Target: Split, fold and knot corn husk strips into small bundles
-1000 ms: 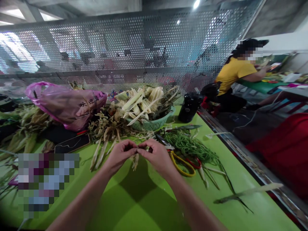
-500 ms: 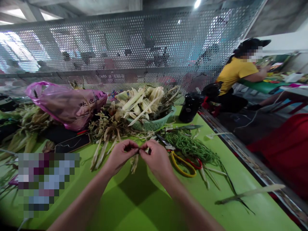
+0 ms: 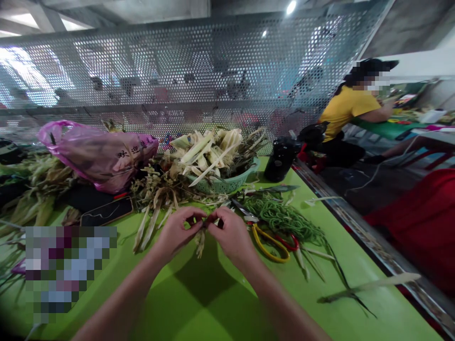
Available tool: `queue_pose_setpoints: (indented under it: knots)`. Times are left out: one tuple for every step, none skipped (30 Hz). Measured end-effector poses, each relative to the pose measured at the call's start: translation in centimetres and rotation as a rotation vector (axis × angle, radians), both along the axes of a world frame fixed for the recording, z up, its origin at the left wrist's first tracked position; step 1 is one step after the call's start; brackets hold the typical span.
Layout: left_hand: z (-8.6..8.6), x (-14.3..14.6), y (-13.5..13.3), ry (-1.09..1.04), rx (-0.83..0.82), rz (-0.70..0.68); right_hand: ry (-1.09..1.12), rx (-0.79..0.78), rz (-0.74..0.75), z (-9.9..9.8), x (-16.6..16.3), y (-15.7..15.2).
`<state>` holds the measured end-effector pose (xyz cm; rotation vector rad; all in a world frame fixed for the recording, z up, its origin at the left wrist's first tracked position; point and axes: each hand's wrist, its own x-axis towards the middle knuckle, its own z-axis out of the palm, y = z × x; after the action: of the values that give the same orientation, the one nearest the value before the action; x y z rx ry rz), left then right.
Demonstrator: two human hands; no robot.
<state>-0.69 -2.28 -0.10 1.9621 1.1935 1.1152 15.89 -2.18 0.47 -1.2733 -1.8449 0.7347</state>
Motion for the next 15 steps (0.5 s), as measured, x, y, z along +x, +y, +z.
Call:
queue_pose_setpoints:
  knots:
    - [0.0, 0.0, 0.0, 0.03, 0.015, 0.01, -0.01, 0.007, 0.003, 0.1, 0.0, 0.0]
    - [0.0, -0.1, 0.0, 0.053, 0.023, 0.02, -0.02, 0.014, 0.006, 0.1, 0.0, -0.1]
    - [0.0, -0.1, 0.1, 0.068, 0.026, 0.029, -0.029, 0.022, 0.01, 0.2, 0.0, -0.1]
    - [0.0, -0.2, 0.1, 0.079, 0.025, 0.035, -0.038, 0.029, 0.015, 0.2, 0.1, -0.1]
    - [-0.1, -0.2, 0.2, 0.088, 0.021, 0.037, -0.047, 0.037, 0.02, 0.2, 0.1, -0.1]
    - [-0.1, -0.2, 0.2, 0.091, 0.015, 0.036, -0.055, 0.046, 0.021, 0.2, 0.1, -0.1]
    - [-0.2, -0.2, 0.3, 0.09, 0.006, 0.033, -0.062, 0.056, 0.023, 0.2, 0.1, -0.1]
    - [-0.3, -0.3, 0.4, 0.086, -0.006, 0.026, -0.069, 0.065, 0.025, 0.2, 0.2, -0.1]
    - [-0.4, -0.3, 0.5, 0.077, -0.022, 0.019, -0.076, 0.074, 0.027, 0.3, 0.2, -0.1]
    - [-0.6, -0.3, 0.5, 0.064, -0.041, 0.01, -0.083, 0.081, 0.028, 0.3, 0.2, -0.1]
    - [-0.7, -0.3, 0.6, 0.044, -0.065, 0.002, -0.087, 0.088, 0.028, 0.4, 0.2, -0.1]
    - [-0.8, -0.3, 0.7, 0.017, -0.093, -0.003, -0.089, 0.093, 0.029, 0.5, 0.2, -0.1]
    - [-0.9, -0.3, 0.7, -0.016, -0.131, -0.011, -0.088, 0.096, 0.03, 0.5, 0.2, -0.1]
    - [-1.0, -0.3, 0.8, -0.058, -0.179, -0.026, -0.082, 0.098, 0.03, 0.6, 0.2, -0.1]
    - [-1.1, -0.3, 0.8, -0.11, -0.232, -0.047, -0.075, 0.1, 0.032, 0.6, 0.1, -0.1]
